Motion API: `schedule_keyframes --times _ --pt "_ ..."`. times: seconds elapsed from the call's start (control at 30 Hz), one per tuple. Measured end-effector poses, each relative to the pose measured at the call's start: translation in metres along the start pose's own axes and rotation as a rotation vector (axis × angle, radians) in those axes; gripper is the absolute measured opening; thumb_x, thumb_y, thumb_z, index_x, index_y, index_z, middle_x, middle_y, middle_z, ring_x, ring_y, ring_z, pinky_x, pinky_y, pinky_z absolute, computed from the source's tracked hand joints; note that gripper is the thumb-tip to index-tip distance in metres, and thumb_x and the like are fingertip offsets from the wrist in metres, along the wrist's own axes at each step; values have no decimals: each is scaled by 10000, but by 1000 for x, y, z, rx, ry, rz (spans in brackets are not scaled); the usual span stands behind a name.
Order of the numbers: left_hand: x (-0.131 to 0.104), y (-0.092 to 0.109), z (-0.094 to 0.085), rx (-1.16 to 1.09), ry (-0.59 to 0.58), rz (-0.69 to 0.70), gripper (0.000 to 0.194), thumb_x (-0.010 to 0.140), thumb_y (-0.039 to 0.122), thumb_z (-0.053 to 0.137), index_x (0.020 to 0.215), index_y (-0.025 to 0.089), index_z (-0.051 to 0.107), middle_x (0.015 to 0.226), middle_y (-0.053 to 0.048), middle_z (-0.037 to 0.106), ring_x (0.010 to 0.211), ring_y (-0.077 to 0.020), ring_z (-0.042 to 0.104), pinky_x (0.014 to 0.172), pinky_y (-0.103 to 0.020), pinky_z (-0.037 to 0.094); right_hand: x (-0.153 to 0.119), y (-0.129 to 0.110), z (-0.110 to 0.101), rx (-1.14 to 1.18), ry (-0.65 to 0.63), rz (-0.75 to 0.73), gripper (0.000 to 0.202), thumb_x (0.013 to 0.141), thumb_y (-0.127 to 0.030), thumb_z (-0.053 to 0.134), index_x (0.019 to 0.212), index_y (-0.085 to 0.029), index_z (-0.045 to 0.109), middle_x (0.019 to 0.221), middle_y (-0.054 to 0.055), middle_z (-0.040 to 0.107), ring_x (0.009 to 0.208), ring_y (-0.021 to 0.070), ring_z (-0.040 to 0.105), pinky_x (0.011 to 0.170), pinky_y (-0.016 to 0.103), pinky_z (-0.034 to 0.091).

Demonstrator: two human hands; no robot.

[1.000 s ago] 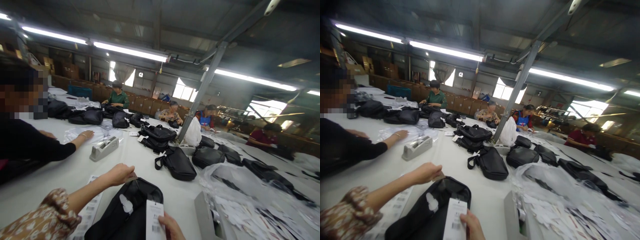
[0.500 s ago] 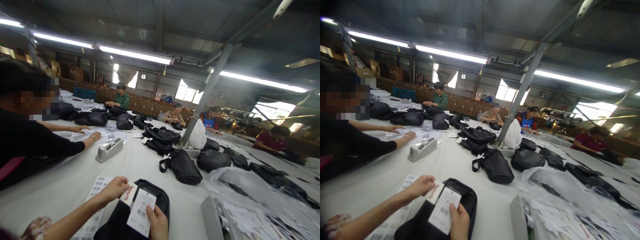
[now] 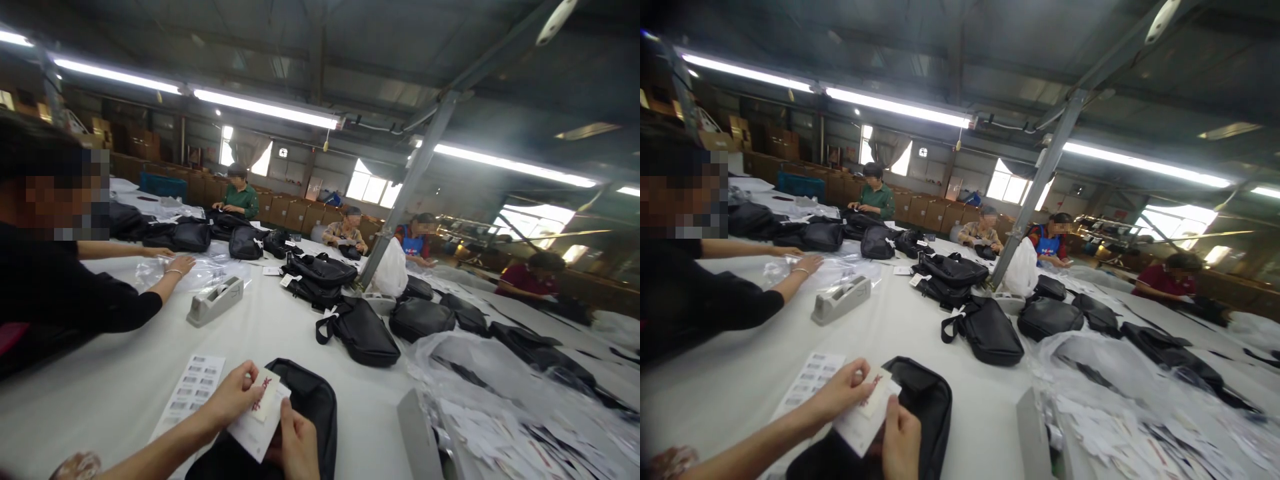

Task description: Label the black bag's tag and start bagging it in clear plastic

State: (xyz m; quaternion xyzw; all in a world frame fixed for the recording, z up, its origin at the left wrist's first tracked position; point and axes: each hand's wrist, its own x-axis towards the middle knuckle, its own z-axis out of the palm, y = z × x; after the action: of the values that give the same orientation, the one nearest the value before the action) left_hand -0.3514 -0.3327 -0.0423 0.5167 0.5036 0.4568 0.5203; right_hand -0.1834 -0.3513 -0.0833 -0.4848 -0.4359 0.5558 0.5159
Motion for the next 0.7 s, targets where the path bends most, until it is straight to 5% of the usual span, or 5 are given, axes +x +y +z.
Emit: schedule_keyframes --times 0.1,0.17,0.43,0.6,0.7 --pt "14 4 -17 -138 -23 -77 453 659 342 673 994 208 400 637 44 636 533 -135 587 481 -206 391 3 2 -24 -110 274 50 699 536 -721 701 889 -123 628 652 39 625 567 168 596 373 237 462" --pt "26 9 -25 -178 -82 -136 595 618 356 734 1088 166 421 729 -12 682 584 -145 615 526 -226 446 5 1 -29 -83 335 121 731 492 -629 785 975 -125 569 703 39 632 596 173 614 368 230 473" --pt "56 25 -24 -126 -276 -191 376 574 349 756 824 98 630 651 -41 675 546 -131 597 502 -213 457 17 -18 17 -62 159 318 326 683 -384 746 698 -138 533 494 -44 504 352 26 363 312 131 206" --pt "75 31 -46 4 -242 -216 263 566 285 739 749 132 627 582 -33 661 502 -174 607 451 -245 457 10 -27 12 141 50 230 312 641 -340 744 832 -183 554 724 -2 650 628 125 616 486 188 445" --pt "82 29 -53 78 -203 -226 218 528 232 719 701 138 627 550 -25 647 491 -189 606 423 -246 441 3 -30 1 378 -35 291 377 570 -335 769 837 -216 530 740 -9 683 671 191 665 506 238 460"
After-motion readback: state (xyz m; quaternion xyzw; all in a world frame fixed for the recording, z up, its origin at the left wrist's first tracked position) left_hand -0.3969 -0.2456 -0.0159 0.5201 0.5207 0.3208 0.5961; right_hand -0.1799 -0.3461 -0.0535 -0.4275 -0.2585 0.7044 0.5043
